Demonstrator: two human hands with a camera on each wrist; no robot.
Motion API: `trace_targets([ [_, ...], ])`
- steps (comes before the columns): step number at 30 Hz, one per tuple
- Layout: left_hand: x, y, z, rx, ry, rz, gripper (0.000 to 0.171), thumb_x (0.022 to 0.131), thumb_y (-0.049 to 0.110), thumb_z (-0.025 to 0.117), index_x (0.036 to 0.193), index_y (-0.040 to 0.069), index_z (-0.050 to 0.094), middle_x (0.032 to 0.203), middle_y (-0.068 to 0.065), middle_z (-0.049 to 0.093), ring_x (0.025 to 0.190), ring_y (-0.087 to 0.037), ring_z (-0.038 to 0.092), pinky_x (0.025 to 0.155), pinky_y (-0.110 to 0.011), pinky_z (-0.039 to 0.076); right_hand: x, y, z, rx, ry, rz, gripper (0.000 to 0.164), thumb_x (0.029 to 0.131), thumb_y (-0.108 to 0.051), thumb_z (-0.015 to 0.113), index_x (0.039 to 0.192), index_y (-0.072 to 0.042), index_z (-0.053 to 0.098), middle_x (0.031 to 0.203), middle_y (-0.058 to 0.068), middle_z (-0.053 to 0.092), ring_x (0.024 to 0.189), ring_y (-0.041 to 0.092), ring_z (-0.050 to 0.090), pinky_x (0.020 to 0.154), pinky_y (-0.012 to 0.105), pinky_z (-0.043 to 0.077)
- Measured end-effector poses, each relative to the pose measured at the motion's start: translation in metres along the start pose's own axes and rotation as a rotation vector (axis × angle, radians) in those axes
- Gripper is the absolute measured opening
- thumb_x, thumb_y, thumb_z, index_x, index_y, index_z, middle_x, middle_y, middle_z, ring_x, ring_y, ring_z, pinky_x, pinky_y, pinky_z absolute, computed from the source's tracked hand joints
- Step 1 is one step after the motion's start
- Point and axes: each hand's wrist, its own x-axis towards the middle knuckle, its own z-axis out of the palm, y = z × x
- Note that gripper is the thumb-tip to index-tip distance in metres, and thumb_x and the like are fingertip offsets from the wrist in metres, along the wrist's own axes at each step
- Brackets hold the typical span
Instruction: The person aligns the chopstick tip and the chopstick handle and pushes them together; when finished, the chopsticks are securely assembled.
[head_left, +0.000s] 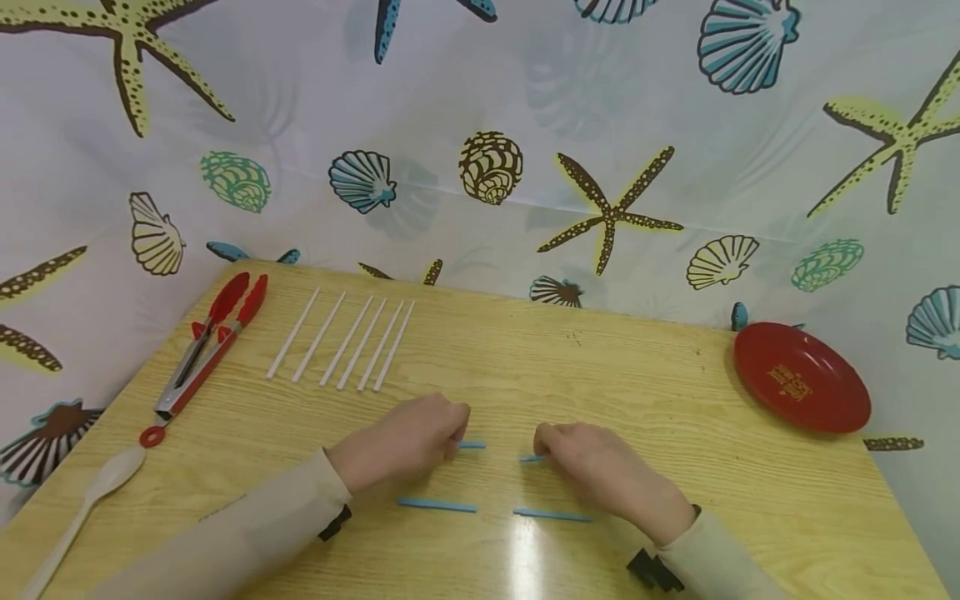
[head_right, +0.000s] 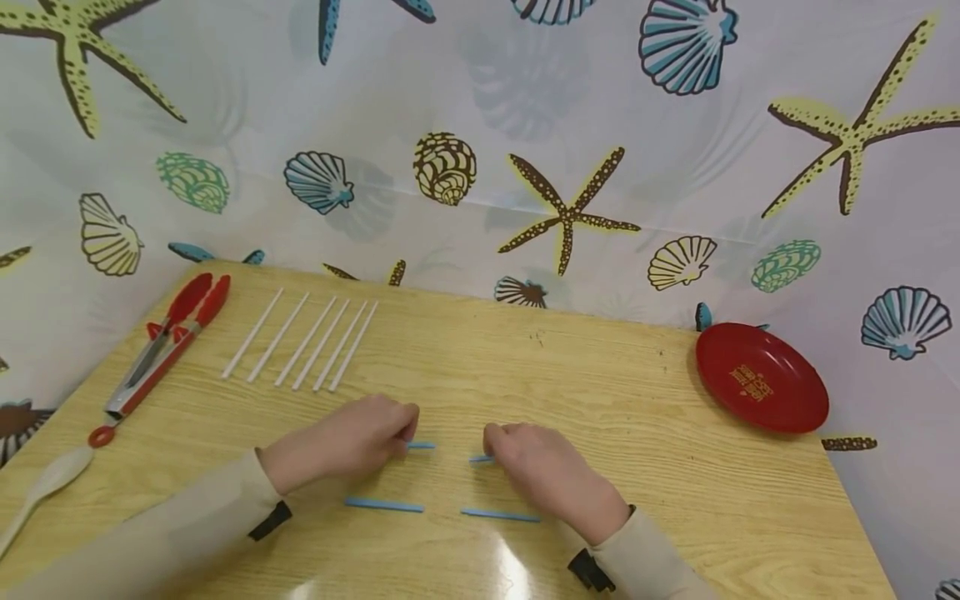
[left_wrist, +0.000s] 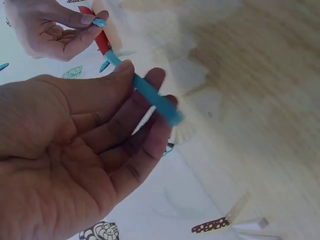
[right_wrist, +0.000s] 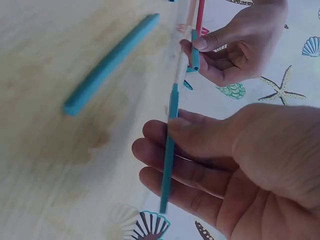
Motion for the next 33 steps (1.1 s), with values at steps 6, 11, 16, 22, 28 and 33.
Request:
trace_targets([
  [6,0.005,0.006,-0.008,0.117,0.123,0.043,0.016,0.081,0.001,0.081,0.095,0.006,0.075,0.091,-0.005,0.068,0.08,-0.019,0.066,0.063,-0.027,0.054,0.006,0.001,-0.009,-0.022,0.046,0.02,0.028,0.086,0.009,0.071,0.108,-0.009,0.071,0.094,0.001,0.065,0.071,0.013,0.062,0.062,0.023,0.052],
  [11,0.006,0.011,-0.013,0.164,0.221,0.083,0.016,0.085,0.008,0.079,0.098,0.015,0.073,0.082,0.004,0.056,0.068,-0.011,0.056,0.051,-0.018,0.043,0.009,0.001,-0.014,-0.061,0.157,-0.016,0.027,0.088,0.003,0.072,0.11,-0.012,0.068,0.095,0.0,0.062,0.058,0.007,0.051,0.049,0.017,0.043],
  [16,0.006,0.016,-0.017,0.174,0.326,0.12,0.015,0.086,0.009,0.078,0.097,0.017,0.073,0.077,0.005,0.05,0.068,-0.01,0.054,0.049,-0.016,0.04,0.01,0.001,-0.02,-0.105,0.256,-0.017,0.029,0.087,0.003,0.073,0.109,-0.013,0.066,0.093,0.0,0.063,0.055,0.007,0.05,0.045,0.016,0.039],
  [22,0.007,0.017,-0.018,0.167,0.383,0.171,0.015,0.084,0.007,0.079,0.096,0.015,0.073,0.077,0.005,0.05,0.068,-0.01,0.053,0.051,-0.016,0.042,0.011,0.002,-0.024,-0.102,0.266,0.002,0.028,0.087,0.002,0.073,0.11,-0.013,0.066,0.092,0.0,0.063,0.056,0.006,0.05,0.046,0.016,0.04],
  [28,0.007,0.018,-0.018,0.174,0.397,0.199,0.016,0.084,0.008,0.08,0.096,0.016,0.073,0.08,0.005,0.051,0.07,-0.01,0.054,0.055,-0.016,0.044,0.011,0.003,-0.025,-0.105,0.287,-0.006,0.03,0.085,0.002,0.076,0.109,-0.013,0.067,0.09,0.0,0.064,0.065,0.011,0.061,0.051,0.02,0.047],
  [33,0.007,0.019,-0.018,0.175,0.414,0.204,0.015,0.084,0.006,0.079,0.095,0.014,0.074,0.08,0.004,0.052,0.071,-0.01,0.053,0.056,-0.017,0.046,0.011,0.004,-0.025,-0.11,0.347,-0.05,0.027,0.08,0.002,0.08,0.103,-0.01,0.07,0.09,0.001,0.067,0.078,0.015,0.066,0.061,0.025,0.054],
])
